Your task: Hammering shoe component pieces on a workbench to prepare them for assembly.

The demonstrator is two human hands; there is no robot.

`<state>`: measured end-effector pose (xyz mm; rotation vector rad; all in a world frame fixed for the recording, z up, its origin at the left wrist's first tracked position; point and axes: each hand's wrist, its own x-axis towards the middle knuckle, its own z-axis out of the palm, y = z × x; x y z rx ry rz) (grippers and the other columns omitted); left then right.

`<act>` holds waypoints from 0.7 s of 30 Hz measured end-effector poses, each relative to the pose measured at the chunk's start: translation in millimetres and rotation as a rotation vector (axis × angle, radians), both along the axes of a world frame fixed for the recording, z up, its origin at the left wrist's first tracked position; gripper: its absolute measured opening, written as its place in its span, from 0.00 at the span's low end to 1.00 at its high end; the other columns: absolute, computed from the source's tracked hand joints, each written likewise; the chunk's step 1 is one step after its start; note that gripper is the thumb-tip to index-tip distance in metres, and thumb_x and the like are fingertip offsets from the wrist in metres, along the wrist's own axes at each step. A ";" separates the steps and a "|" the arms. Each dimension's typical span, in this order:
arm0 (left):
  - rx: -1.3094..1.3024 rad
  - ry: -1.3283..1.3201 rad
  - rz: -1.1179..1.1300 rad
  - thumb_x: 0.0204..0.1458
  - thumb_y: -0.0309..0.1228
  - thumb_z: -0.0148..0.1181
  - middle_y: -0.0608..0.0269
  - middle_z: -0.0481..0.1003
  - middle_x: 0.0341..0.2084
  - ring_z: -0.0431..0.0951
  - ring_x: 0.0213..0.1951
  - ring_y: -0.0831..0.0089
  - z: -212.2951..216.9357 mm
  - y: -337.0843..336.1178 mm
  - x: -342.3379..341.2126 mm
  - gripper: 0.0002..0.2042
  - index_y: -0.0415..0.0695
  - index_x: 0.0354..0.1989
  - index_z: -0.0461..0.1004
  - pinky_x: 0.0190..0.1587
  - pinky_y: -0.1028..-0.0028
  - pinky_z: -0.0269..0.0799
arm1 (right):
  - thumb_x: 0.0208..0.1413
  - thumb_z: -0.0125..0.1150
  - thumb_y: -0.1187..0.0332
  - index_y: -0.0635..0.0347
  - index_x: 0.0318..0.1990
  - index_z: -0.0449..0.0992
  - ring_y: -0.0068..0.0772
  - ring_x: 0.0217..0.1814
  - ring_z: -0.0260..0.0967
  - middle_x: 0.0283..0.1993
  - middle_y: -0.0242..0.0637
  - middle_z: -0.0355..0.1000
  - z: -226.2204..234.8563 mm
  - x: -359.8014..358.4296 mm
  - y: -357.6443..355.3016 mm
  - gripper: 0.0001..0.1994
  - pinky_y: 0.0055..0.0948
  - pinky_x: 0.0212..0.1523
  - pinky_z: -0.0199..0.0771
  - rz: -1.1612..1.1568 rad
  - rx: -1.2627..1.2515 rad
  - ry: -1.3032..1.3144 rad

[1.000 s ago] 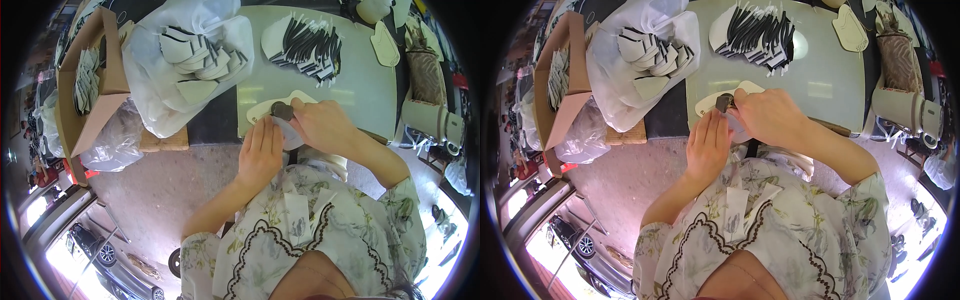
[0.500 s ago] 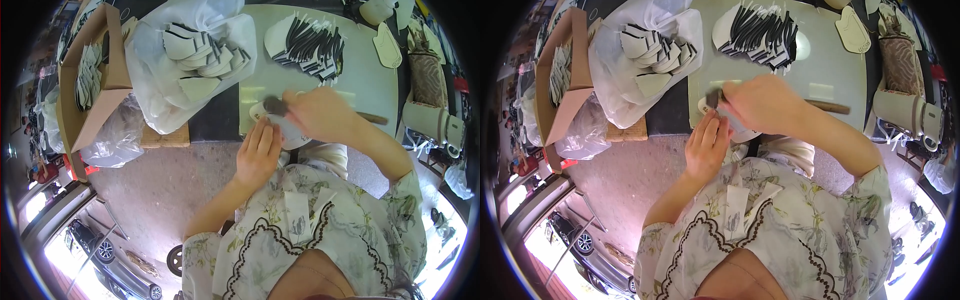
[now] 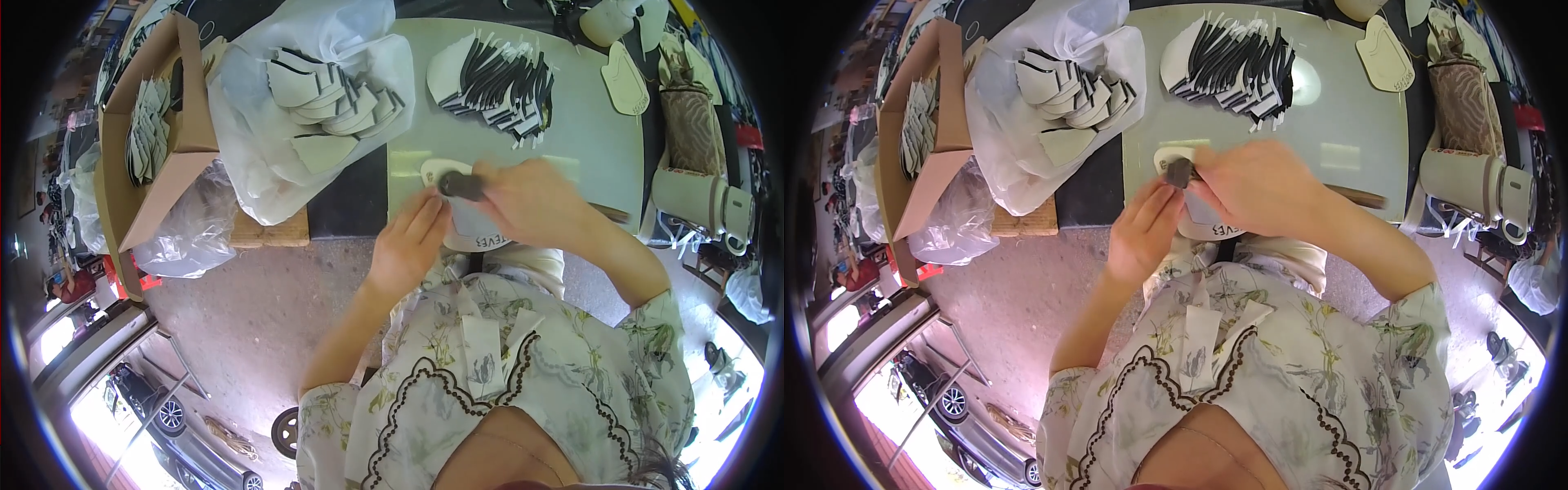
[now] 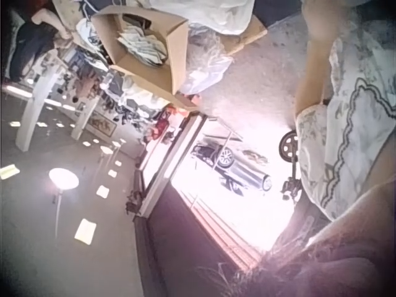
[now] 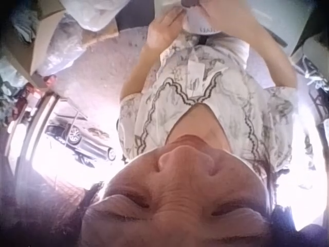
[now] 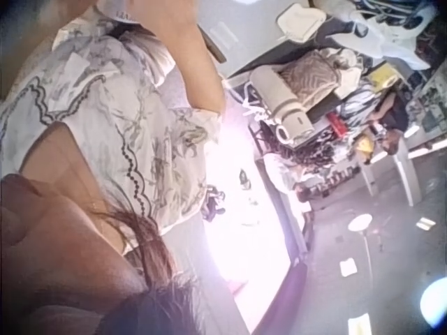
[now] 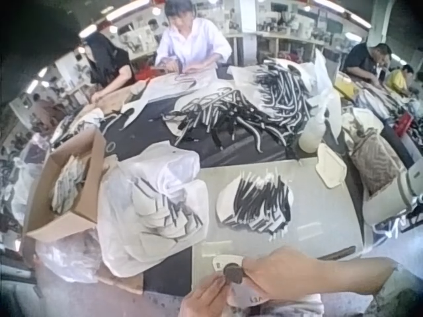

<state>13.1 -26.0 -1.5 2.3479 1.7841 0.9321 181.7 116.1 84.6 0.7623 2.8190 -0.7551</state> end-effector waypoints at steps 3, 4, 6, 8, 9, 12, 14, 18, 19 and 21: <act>0.007 -0.012 -0.003 0.42 0.22 0.61 0.58 0.75 0.44 0.75 0.52 0.59 -3.7 7.2 -8.4 0.16 0.39 0.43 0.76 0.49 0.65 0.76 | 0.63 0.50 0.59 0.65 0.36 0.68 0.52 0.25 0.72 0.22 0.45 0.72 -14.0 19.8 3.3 0.15 0.46 0.26 0.70 -0.001 -0.040 -0.037; 0.004 -0.011 -0.005 0.42 0.22 0.61 0.58 0.75 0.44 0.75 0.52 0.59 -3.6 6.9 -11.0 0.16 0.39 0.43 0.76 0.49 0.65 0.76 | 0.63 0.50 0.59 0.65 0.36 0.68 0.52 0.25 0.72 0.22 0.45 0.72 -10.3 28.7 2.1 0.15 0.46 0.26 0.70 -0.003 -0.042 -0.036; -0.003 -0.046 -0.018 0.41 0.20 0.60 0.60 0.76 0.43 0.76 0.51 0.59 -4.4 11.5 -14.1 0.16 0.39 0.42 0.76 0.49 0.65 0.76 | 0.62 0.51 0.59 0.65 0.35 0.68 0.53 0.24 0.72 0.20 0.45 0.71 4.0 47.3 -3.9 0.15 0.47 0.27 0.70 -0.149 -0.034 0.184; 0.000 -0.069 -0.029 0.41 0.19 0.59 0.59 0.76 0.43 0.76 0.51 0.58 -2.6 21.5 -13.8 0.16 0.39 0.42 0.76 0.49 0.65 0.76 | 0.62 0.51 0.60 0.65 0.35 0.68 0.54 0.25 0.71 0.20 0.46 0.71 -7.6 56.1 -16.5 0.14 0.48 0.27 0.70 -0.118 -0.025 0.009; 0.010 -0.083 -0.038 0.40 0.18 0.58 0.59 0.76 0.43 0.76 0.51 0.58 -0.9 26.5 -14.9 0.16 0.39 0.42 0.76 0.49 0.65 0.76 | 0.62 0.52 0.60 0.65 0.35 0.68 0.55 0.25 0.71 0.21 0.47 0.71 -15.7 57.9 -19.9 0.14 0.48 0.27 0.69 -0.083 -0.010 -0.155; -0.037 -0.115 -0.057 0.45 0.16 0.60 0.53 0.77 0.43 0.77 0.48 0.53 2.9 31.3 -16.4 0.13 0.36 0.42 0.77 0.48 0.64 0.76 | 0.61 0.51 0.62 0.66 0.34 0.67 0.55 0.23 0.70 0.19 0.48 0.70 -21.8 63.3 -15.3 0.13 0.48 0.26 0.69 -0.141 -0.061 -0.040; -0.010 -0.150 0.034 0.45 0.19 0.61 0.54 0.76 0.43 0.76 0.48 0.53 4.0 31.9 -12.0 0.13 0.36 0.43 0.77 0.48 0.63 0.74 | 0.62 0.51 0.64 0.66 0.33 0.67 0.55 0.22 0.70 0.18 0.47 0.69 -20.4 62.2 -10.9 0.12 0.46 0.25 0.69 -0.151 -0.059 0.073; -0.046 -0.081 0.287 0.45 0.28 0.67 0.58 0.72 0.43 0.72 0.48 0.56 18.9 32.5 15.8 0.17 0.38 0.45 0.77 0.51 0.59 0.65 | 0.65 0.50 0.64 0.68 0.34 0.69 0.41 0.20 0.73 0.18 0.41 0.70 -39.2 55.2 -12.1 0.13 0.36 0.23 0.71 -0.591 -0.563 0.393; -0.033 -0.076 0.297 0.45 0.28 0.67 0.58 0.72 0.43 0.72 0.48 0.56 19.6 32.0 23.0 0.17 0.38 0.45 0.77 0.51 0.59 0.65 | 0.65 0.50 0.64 0.69 0.35 0.69 0.36 0.19 0.73 0.18 0.40 0.71 -45.2 47.9 -10.8 0.13 0.32 0.22 0.71 -0.693 -0.710 0.457; -0.044 0.045 0.370 0.43 0.31 0.70 0.61 0.69 0.41 0.69 0.48 0.58 17.3 27.2 34.3 0.20 0.39 0.45 0.77 0.51 0.59 0.60 | 0.65 0.50 0.63 0.68 0.36 0.70 0.32 0.18 0.74 0.19 0.39 0.73 -40.3 34.3 -11.2 0.14 0.30 0.21 0.71 -0.681 -0.686 0.420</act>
